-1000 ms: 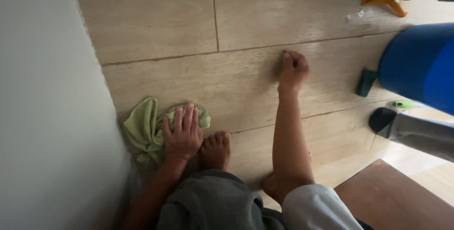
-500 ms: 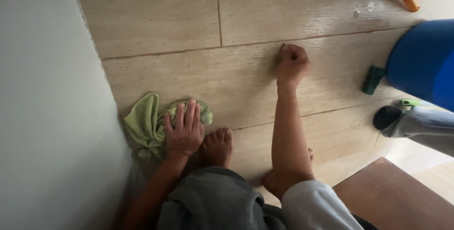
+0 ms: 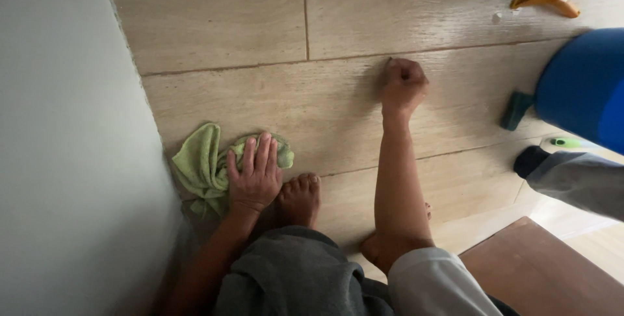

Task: Cleaning dirt and grout lines from floor tiles using a cloth and a scraper.

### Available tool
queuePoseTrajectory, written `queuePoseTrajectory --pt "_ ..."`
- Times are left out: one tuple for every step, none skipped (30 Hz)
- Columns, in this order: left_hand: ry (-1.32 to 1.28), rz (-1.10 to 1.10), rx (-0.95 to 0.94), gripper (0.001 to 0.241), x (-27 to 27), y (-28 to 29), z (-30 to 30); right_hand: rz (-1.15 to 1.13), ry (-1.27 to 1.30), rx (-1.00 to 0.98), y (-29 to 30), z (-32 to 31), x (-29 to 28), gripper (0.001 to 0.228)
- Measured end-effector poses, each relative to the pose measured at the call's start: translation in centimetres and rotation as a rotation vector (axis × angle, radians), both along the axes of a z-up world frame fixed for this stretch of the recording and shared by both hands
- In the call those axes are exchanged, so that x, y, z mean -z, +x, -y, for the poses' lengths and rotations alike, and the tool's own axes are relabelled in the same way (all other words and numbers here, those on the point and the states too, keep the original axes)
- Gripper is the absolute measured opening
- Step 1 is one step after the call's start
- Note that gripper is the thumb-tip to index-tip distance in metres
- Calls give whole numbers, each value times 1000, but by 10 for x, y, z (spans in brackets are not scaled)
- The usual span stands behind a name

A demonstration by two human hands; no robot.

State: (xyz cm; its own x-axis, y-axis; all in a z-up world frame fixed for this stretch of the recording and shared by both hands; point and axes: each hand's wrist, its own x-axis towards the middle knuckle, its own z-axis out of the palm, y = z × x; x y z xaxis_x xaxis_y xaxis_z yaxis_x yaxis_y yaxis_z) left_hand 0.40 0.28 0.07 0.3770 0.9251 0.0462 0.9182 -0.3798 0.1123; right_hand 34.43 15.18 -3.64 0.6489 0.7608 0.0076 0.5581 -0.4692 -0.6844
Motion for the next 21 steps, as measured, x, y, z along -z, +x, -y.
queuePoseTrajectory --pt "-10 3 0 49 1 1 -1 -20 15 2 2 0 2 5" --pt "-10 5 1 49 2 1 0 -18 15 2 2 1 0 5" --pt "-3 1 2 49 3 1 0 -14 29 -1 0 0 -3 5" --pt "3 -3 3 49 3 1 1 -11 42 -5 -1 0 -5 5" --pt "2 -5 2 49 3 1 1 -12 41 -6 -3 -1 -8 5" --pt "-4 10 -6 49 2 0 1 -6 19 7 -5 -2 -12 5" --pt "-9 27 -13 48 2 1 0 3 -2 21 -5 -3 -16 5" --pt "-9 27 -12 48 3 0 1 4 -2 22 -4 -1 -12 5" --pt "-6 17 -8 49 3 0 1 10 14 6 -2 0 -9 5" --pt "-3 7 -3 50 4 0 1 17 30 -9 0 0 -6 5" --pt "-5 6 -3 50 4 0 1 15 29 -9 4 2 -2 5" --pt "-13 1 8 50 4 -1 2 -18 60 -25 7 4 3 4" --pt "-19 -3 19 50 5 -2 1 -52 93 -41 11 6 8 3" --pt "-18 -5 19 50 6 -2 2 -53 94 -41 12 7 15 3" --pt "-28 -1 16 49 5 -1 2 -94 105 -31 15 9 21 3" --pt "-37 4 12 47 5 0 3 -135 115 -20 18 10 27 3" --pt "-34 5 13 47 5 0 2 -134 118 -20 14 7 19 3" --pt "-6 -5 6 48 5 1 0 -114 118 -11 10 4 12 2" --pt "19 -18 -1 49 4 1 1 -97 115 -3 6 2 4 2" --pt "18 -19 -1 49 3 1 1 -97 114 -3 5 3 4 2" --pt "8 -15 -3 49 3 1 1 -80 106 -20 5 5 5 3"
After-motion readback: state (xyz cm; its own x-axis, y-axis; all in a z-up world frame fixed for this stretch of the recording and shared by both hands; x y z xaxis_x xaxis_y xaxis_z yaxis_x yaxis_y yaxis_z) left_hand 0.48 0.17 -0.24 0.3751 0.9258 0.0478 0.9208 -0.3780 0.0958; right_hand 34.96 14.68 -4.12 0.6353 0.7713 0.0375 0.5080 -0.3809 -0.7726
